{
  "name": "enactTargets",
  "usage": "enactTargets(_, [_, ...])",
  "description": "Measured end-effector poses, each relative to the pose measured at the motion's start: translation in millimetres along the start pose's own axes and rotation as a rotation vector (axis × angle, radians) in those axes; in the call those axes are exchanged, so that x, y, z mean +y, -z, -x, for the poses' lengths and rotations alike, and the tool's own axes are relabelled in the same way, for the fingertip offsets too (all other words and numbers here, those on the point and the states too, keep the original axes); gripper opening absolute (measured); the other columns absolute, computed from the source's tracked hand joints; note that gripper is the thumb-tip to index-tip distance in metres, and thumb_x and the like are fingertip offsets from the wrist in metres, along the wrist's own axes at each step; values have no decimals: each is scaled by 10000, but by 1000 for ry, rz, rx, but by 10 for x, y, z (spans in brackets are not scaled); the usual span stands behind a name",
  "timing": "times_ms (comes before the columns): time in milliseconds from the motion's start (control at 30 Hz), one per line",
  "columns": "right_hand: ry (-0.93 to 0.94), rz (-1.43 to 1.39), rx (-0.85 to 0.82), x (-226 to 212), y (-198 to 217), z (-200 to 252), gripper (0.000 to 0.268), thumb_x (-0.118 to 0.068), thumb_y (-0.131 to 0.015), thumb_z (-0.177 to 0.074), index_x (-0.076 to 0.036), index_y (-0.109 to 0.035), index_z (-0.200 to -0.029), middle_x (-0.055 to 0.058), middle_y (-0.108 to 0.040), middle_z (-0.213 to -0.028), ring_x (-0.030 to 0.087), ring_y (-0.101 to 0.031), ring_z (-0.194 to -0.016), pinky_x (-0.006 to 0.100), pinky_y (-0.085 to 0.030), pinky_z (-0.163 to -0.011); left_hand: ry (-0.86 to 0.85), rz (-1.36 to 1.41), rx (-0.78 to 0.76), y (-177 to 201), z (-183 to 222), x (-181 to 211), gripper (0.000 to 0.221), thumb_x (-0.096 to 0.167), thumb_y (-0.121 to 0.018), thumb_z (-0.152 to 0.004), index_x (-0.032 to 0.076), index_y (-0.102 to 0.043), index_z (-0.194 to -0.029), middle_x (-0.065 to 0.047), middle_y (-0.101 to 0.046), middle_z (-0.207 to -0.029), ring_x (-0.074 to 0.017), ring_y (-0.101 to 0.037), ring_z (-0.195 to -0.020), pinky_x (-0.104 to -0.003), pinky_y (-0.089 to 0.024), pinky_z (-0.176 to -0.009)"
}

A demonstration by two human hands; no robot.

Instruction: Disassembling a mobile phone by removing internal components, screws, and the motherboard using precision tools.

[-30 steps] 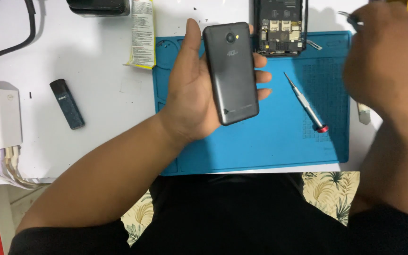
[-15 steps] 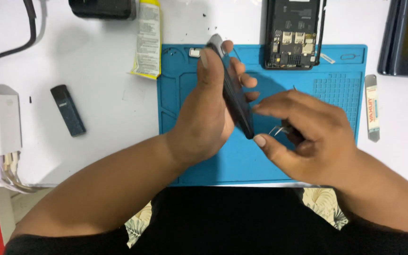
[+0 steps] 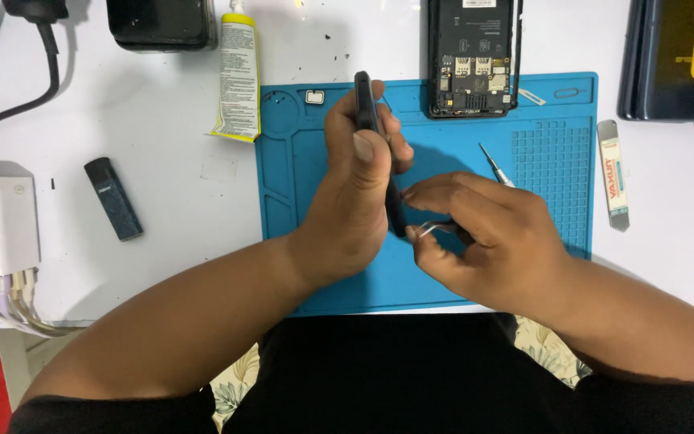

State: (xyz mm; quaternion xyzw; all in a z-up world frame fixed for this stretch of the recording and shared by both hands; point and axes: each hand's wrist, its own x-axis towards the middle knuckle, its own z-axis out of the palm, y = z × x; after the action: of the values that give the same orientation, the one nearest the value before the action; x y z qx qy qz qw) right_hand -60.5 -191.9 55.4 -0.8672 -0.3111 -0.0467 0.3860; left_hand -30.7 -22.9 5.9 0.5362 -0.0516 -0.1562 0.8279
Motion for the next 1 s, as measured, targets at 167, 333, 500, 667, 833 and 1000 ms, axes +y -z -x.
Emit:
enactTargets(167, [11,283,76,6,-110,188,252,31,-649,-881,-28,-637,-1126,71,-753,-988,206,-625,-644,345,-462,-516,-77,-140,170,-145,54,59,769,634,-351,-992,13,-272,-1438,-2,-447,-1131,-131,-534,-982,-324,-526,-948])
enactTargets(333, [141,304,105,-59,-40,133,139,47,-638,-903,-2,-667,-1030,166,-749,-1008,273,-760,-844,340,-563,-612,-26,-75,174,-176,67,82,771,695,-341,-955,78,-380,-1416,4,-549,-1091,-153,-593,-952,-358,-568,-866])
enactTargets(500, [179,379,44,-48,40,164,144,-98,-592,-981,-40,-697,-1062,163,-709,-1066,261,-667,-698,348,-480,-523,-16,-116,184,-193,71,99,727,694,-343,-957,109,-411,-1384,1,-547,-1185,-165,-661,-1022,-390,-608,-874])
enactTargets(667, [160,556,34,16,71,236,195,-183,-671,-974,-54,-749,-1097,158,-743,-1076,262,-733,-822,367,-557,-605,-169,-352,129,-123,53,174,554,530,-237,-1084,86,-494,-1293,-48,-576,-1137,-174,-563,-1061,-347,-492,-987])
enactTargets(833, [98,412,103,29,117,106,155,45,-644,-872,18,-739,-992,178,-723,-963,272,-719,-784,339,-561,-593,112,-11,164,-107,-35,229,743,638,-259,-963,51,-540,-1322,-111,-644,-1161,-220,-631,-1091,-370,-559,-944])
enactTargets(1000, [-73,263,132,80,258,103,193,100,-603,-816,47,-742,-940,201,-723,-906,227,-653,-670,276,-442,-485,381,691,284,-36,-183,271,824,634,-325,-957,36,-533,-1484,-189,-624,-1388,-334,-586,-1323,-475,-468,-1162])
